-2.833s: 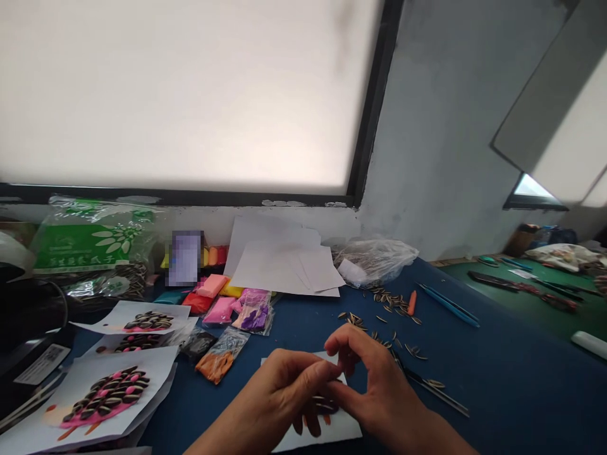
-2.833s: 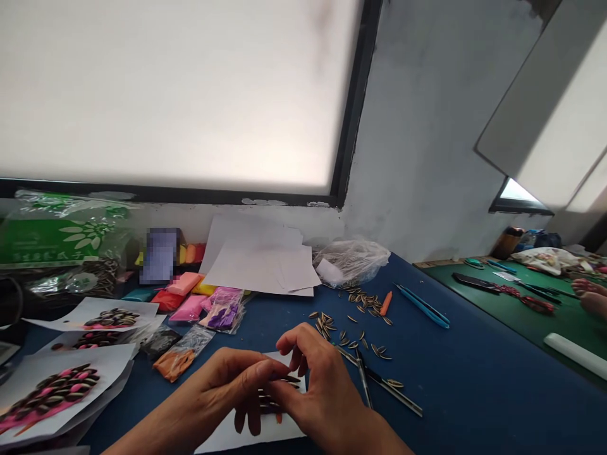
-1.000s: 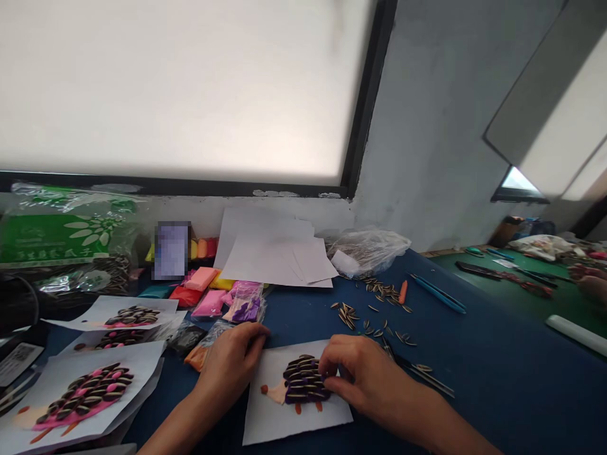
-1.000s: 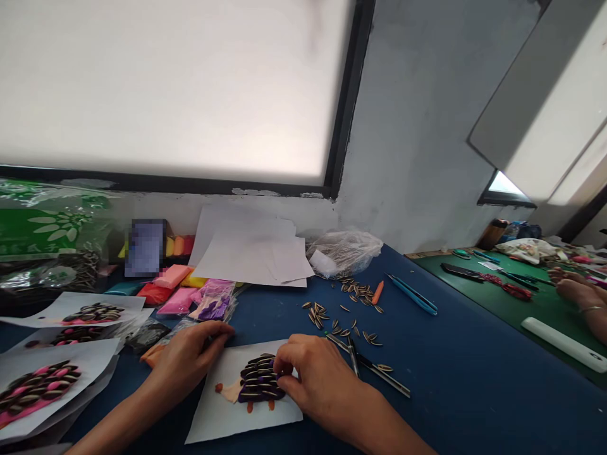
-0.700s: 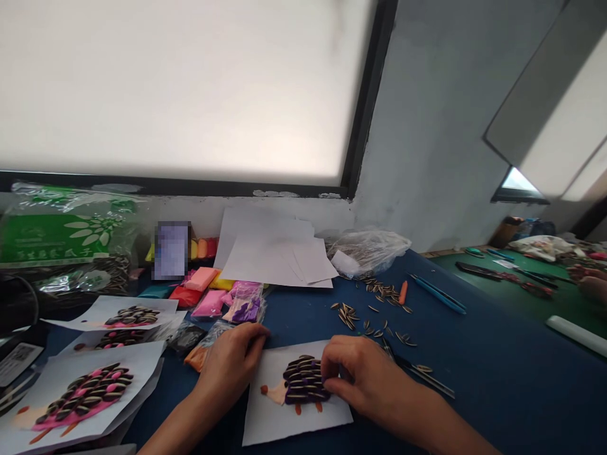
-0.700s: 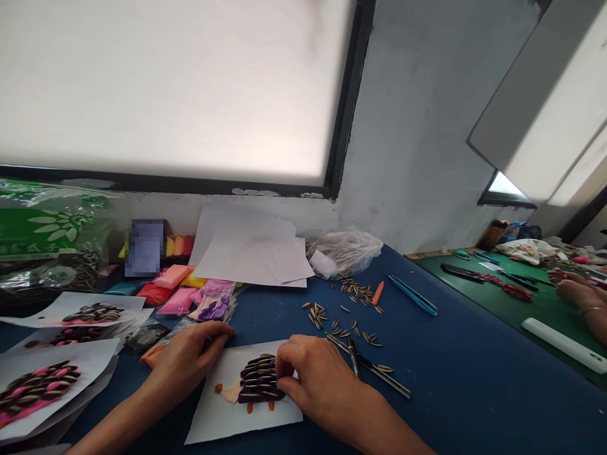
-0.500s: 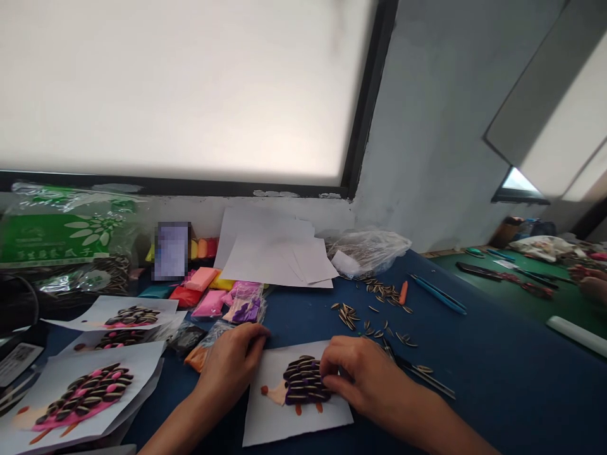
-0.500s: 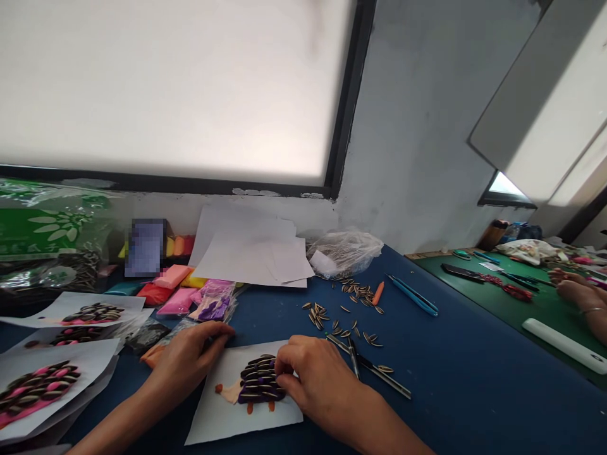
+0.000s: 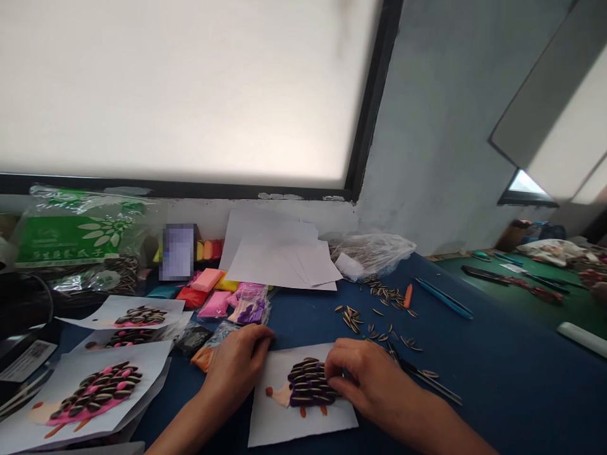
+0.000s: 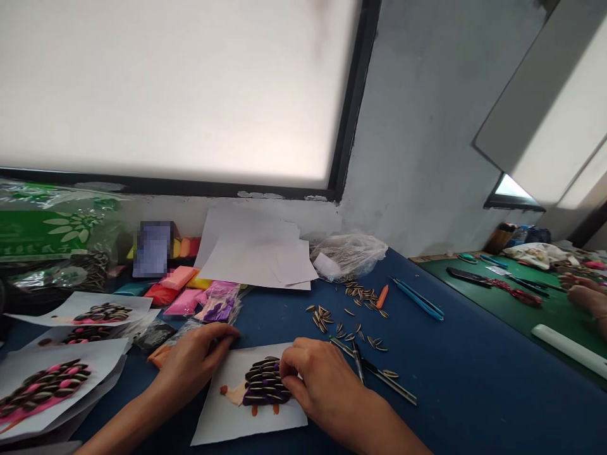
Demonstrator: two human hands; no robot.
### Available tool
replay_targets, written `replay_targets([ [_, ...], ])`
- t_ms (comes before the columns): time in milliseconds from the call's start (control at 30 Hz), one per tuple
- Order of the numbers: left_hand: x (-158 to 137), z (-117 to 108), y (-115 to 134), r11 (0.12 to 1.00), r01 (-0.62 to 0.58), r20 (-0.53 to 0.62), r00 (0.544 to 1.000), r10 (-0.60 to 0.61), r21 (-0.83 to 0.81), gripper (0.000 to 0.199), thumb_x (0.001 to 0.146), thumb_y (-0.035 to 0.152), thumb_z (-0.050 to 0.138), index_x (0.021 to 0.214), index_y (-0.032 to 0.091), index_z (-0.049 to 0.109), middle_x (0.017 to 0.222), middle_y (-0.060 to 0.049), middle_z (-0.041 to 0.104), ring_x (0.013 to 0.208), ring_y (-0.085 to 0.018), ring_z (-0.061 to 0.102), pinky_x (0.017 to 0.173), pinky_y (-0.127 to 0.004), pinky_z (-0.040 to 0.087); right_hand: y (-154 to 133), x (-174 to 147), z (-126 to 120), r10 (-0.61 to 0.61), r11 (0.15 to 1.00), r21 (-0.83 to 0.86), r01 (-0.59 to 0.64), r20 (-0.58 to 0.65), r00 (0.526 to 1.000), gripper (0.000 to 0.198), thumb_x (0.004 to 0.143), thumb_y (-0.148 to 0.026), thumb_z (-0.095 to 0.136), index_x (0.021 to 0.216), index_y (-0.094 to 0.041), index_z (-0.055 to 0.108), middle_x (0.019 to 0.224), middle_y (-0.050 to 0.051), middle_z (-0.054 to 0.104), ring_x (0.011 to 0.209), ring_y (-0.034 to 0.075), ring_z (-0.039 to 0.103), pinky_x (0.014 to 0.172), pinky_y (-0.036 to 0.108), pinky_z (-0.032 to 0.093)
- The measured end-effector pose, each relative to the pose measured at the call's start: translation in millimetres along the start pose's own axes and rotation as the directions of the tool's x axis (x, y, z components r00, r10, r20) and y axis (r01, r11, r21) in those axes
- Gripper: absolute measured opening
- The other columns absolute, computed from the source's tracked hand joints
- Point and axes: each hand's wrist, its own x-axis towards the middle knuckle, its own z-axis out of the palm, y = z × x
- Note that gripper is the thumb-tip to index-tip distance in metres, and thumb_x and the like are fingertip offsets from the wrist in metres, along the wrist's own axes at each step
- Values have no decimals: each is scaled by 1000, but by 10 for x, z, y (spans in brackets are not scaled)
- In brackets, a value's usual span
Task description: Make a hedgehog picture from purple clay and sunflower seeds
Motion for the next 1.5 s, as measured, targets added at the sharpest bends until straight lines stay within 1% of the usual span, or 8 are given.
replay_targets([
  [367,-4,0,-7,1000,-7,4,1000,7,-7,32,87,24,42,94,19,73,98,-9,77,94,-28,70,82,-37,51,-19,-10,-15,-22,999,-45,23,5,1000,16,88,-10,58,81,-17,71,85,3,68,75,15,62,67,25,42],
  [500,1,-12,8,1000,1,30,1000,-1,9,32,88,24,42,95,19,73,100,-9,77,96,-28,70,83,-37,50,-12,-13,-15,-32,999,-39,31,-3,999,18,91,-12,56,81,-17,70,86,4,67,75,15,61,67,24,42],
  [733,15,11,-26,1000,-1,11,1000,1,-2,31,87,25,44,93,20,74,98,-7,77,94,-26,70,82,-35,51,-8,-27,-44,5,999,40,-5,8,1000,14,82,-6,62,80,-18,68,84,0,67,76,13,60,69,23,40],
  [1000,17,-1,-21,1000,16,16,1000,-16,12,29,87,24,46,94,20,74,99,-6,77,95,-26,70,83,-35,51,-41,-10,-81,52,998,34,-53,13,999,16,76,-2,61,76,-18,63,79,-2,65,72,11,56,65,22,36],
  [1100,18,5,-16,1000,21,23,1000,-21,16,28,88,22,47,94,20,74,99,-6,77,96,-26,70,83,-35,50,-36,-9,-68,40,999,26,-40,5,999,15,79,-4,61,78,-18,64,81,-1,66,73,12,57,67,23,37],
  [1267,16,24,-15,999,34,25,999,-34,13,25,89,19,50,94,21,74,99,-5,77,97,-25,69,83,-33,48,6,24,-65,32,999,-33,-33,-39,999,13,90,-13,56,86,-19,66,86,2,68,76,15,60,68,25,40],
  [1367,19,17,-9,999,36,34,999,-36,11,23,88,18,51,93,21,74,99,-6,76,96,-25,68,82,-32,47,61,63,-57,88,988,-119,-96,-70,994,20,95,-14,48,86,-17,66,88,5,68,77,17,62,67,27,40],
  [1500,28,-22,17,999,45,65,997,-45,-4,20,87,19,54,94,20,73,92,-5,75,89,-23,68,77,-30,45,139,99,-27,175,962,-200,-186,-70,982,25,97,-16,43,87,-17,66,91,7,69,78,20,64,67,29,41],
])
